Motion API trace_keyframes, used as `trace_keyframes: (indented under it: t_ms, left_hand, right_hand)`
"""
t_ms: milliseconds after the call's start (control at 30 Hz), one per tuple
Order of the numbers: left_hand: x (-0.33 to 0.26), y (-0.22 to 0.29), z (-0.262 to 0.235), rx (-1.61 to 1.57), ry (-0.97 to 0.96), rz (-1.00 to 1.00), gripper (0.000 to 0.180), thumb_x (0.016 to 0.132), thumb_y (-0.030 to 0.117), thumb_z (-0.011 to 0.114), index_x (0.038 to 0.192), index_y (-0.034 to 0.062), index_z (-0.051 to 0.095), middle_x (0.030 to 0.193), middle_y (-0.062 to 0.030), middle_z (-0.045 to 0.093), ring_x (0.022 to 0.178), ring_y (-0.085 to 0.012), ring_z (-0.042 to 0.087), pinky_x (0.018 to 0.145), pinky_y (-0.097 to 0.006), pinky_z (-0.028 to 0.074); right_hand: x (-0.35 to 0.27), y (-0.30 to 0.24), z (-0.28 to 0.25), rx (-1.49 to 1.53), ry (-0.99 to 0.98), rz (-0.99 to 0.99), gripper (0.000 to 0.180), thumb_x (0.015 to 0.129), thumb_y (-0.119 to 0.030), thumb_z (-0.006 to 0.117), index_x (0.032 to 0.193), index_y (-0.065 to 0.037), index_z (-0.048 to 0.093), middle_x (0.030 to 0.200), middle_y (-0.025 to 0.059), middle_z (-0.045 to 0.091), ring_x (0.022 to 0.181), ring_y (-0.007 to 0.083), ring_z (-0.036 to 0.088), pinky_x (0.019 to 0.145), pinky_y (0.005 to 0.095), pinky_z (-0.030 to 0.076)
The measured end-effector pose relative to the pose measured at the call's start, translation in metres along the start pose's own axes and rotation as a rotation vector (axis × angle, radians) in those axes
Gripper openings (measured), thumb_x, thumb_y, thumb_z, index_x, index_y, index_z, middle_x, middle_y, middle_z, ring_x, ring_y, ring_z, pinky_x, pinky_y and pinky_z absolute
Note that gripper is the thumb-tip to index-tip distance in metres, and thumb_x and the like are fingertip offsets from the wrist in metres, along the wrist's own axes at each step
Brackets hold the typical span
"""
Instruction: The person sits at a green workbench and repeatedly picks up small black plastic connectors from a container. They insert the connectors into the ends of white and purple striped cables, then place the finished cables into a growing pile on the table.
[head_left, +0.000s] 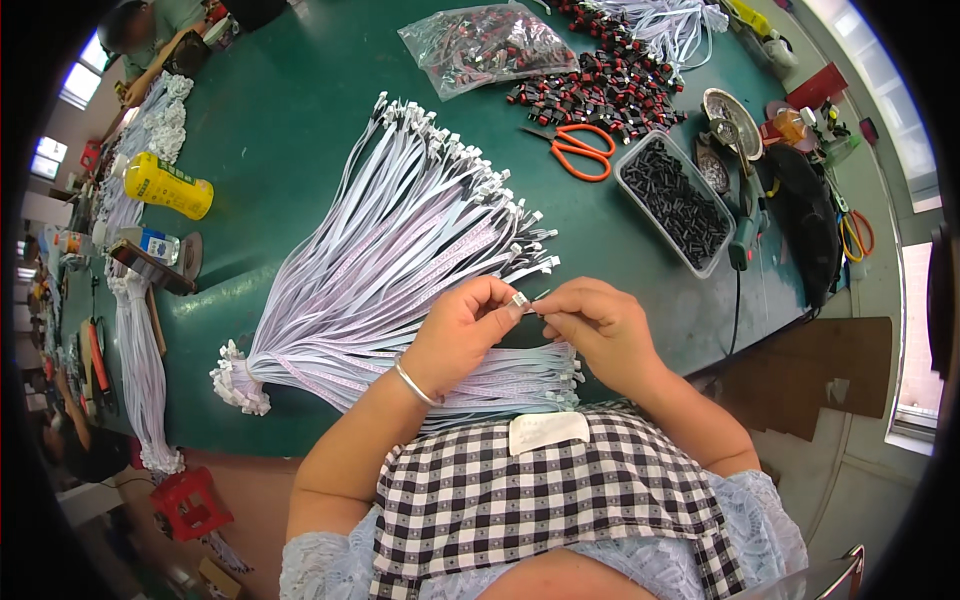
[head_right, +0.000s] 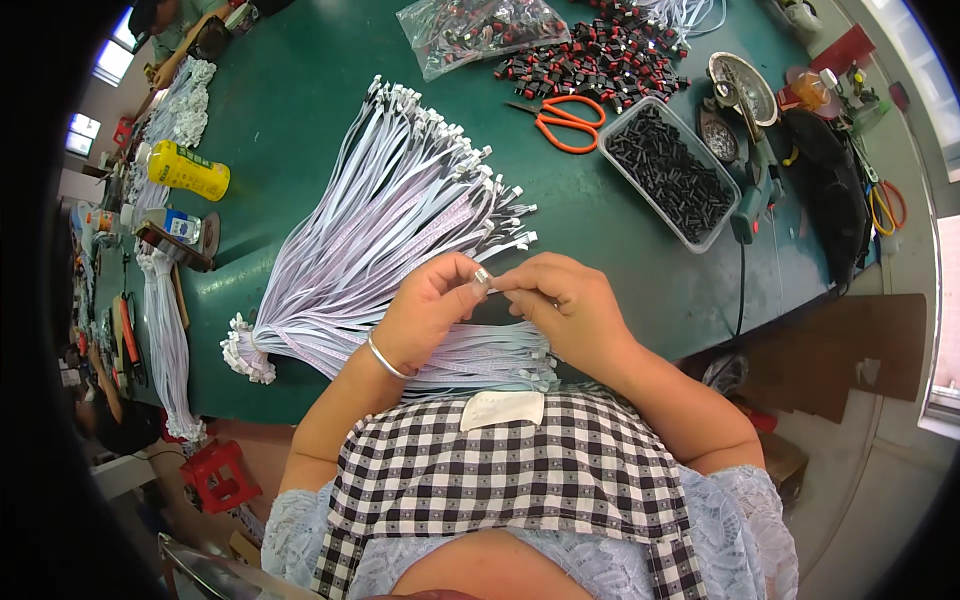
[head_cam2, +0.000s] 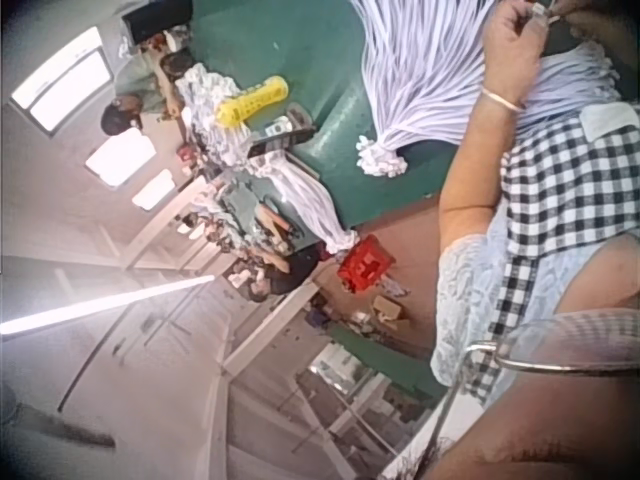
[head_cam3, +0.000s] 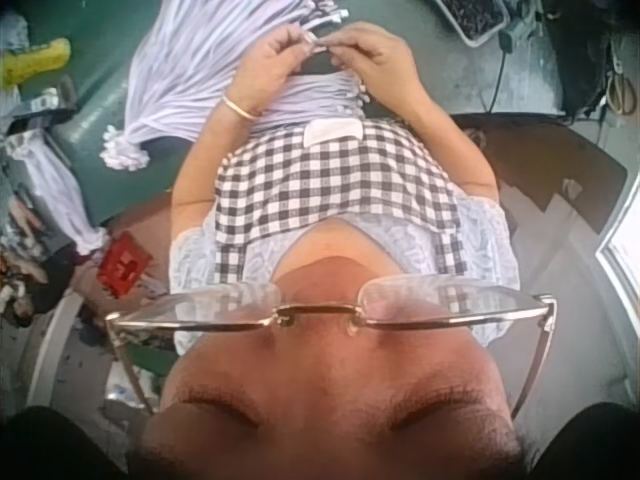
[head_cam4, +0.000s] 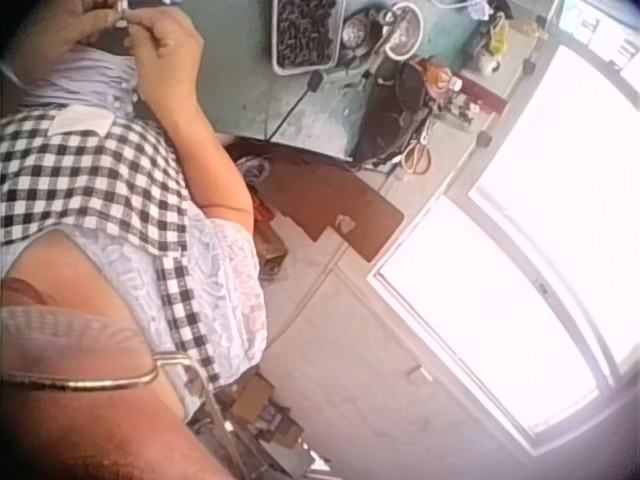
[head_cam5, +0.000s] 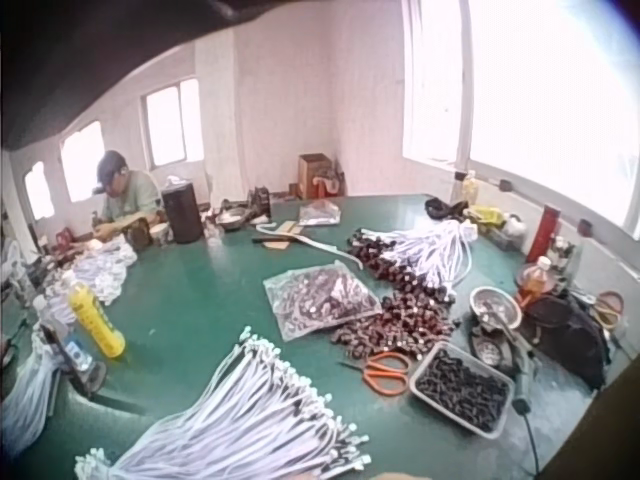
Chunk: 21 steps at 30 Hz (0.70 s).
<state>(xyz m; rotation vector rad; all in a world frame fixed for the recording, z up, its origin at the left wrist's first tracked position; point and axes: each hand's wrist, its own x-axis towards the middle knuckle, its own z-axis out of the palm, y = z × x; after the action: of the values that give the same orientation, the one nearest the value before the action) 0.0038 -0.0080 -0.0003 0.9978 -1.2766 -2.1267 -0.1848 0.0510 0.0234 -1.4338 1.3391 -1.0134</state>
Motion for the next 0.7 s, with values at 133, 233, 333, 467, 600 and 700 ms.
trace_keyframes:
  t_ms: [133, 233, 333, 467, 600, 700]
  left_hand:
    - [-0.001, 0.006, 0.004, 0.010, 0.028, -0.033, 0.009, 0.089, 0.010, 0.060, 0.097, 0.0052, 0.058, 0.083, 0.0024, 0.058, 0.067, -0.0028, 0.046, 0.061, -0.017, 0.039]
    - [-0.002, 0.002, 0.005, -0.065, 0.064, 0.019, 0.011, 0.090, 0.011, 0.060, 0.099, 0.0050, 0.058, 0.083, 0.0015, 0.059, 0.066, -0.0032, 0.045, 0.060, -0.017, 0.038]
    - [-0.001, 0.003, 0.001, -0.073, 0.040, -0.008, 0.013, 0.090, 0.013, 0.061, 0.100, 0.0050, 0.058, 0.083, 0.0014, 0.058, 0.065, -0.0036, 0.045, 0.060, -0.017, 0.038]
    - [0.000, 0.000, -0.002, -0.126, 0.015, -0.010, 0.013, 0.090, 0.014, 0.060, 0.100, 0.0055, 0.058, 0.084, 0.0020, 0.057, 0.068, -0.0036, 0.046, 0.062, -0.017, 0.039]
    - [-0.001, 0.005, -0.001, -0.117, 0.032, -0.045, 0.012, 0.092, 0.013, 0.058, 0.100, 0.0056, 0.057, 0.084, 0.0022, 0.056, 0.072, -0.0043, 0.049, 0.066, -0.019, 0.043]
    - [-0.001, 0.001, -0.003, -0.173, 0.053, -0.028, 0.012, 0.091, 0.014, 0.060, 0.099, 0.0068, 0.056, 0.083, 0.0013, 0.056, 0.072, -0.0063, 0.051, 0.066, -0.020, 0.043]
  right_hand:
    - [-0.003, -0.004, 0.004, 0.432, 0.109, 0.237, 0.015, 0.087, -0.001, 0.061, 0.102, 0.002, 0.063, 0.090, 0.0063, 0.064, 0.079, 0.0106, 0.063, 0.065, 0.0226, 0.051]
    - [0.003, 0.003, -0.003, 0.441, 0.092, 0.247, 0.014, 0.087, -0.002, 0.062, 0.100, 0.003, 0.062, 0.092, 0.0063, 0.064, 0.080, 0.0106, 0.063, 0.067, 0.0229, 0.052]
    - [0.009, 0.003, -0.004, 0.325, 0.100, 0.141, 0.010, 0.084, -0.002, 0.065, 0.094, 0.002, 0.063, 0.090, 0.0060, 0.064, 0.077, 0.0110, 0.063, 0.066, 0.0237, 0.052]
    - [0.029, -0.008, 0.009, 0.174, 0.092, -0.057, 0.008, 0.081, -0.002, 0.067, 0.089, 0.000, 0.064, 0.084, 0.0050, 0.063, 0.074, 0.0107, 0.062, 0.065, 0.0240, 0.051]
    - [0.052, -0.017, 0.018, 0.155, -0.047, 0.021, 0.010, 0.081, -0.005, 0.067, 0.090, -0.001, 0.065, 0.080, 0.0044, 0.063, 0.073, 0.0100, 0.061, 0.065, 0.0238, 0.050]
    - [0.053, -0.019, 0.015, 0.236, -0.054, 0.085, 0.011, 0.082, -0.003, 0.066, 0.092, 0.000, 0.064, 0.083, 0.0037, 0.063, 0.074, 0.0095, 0.061, 0.066, 0.0239, 0.050]
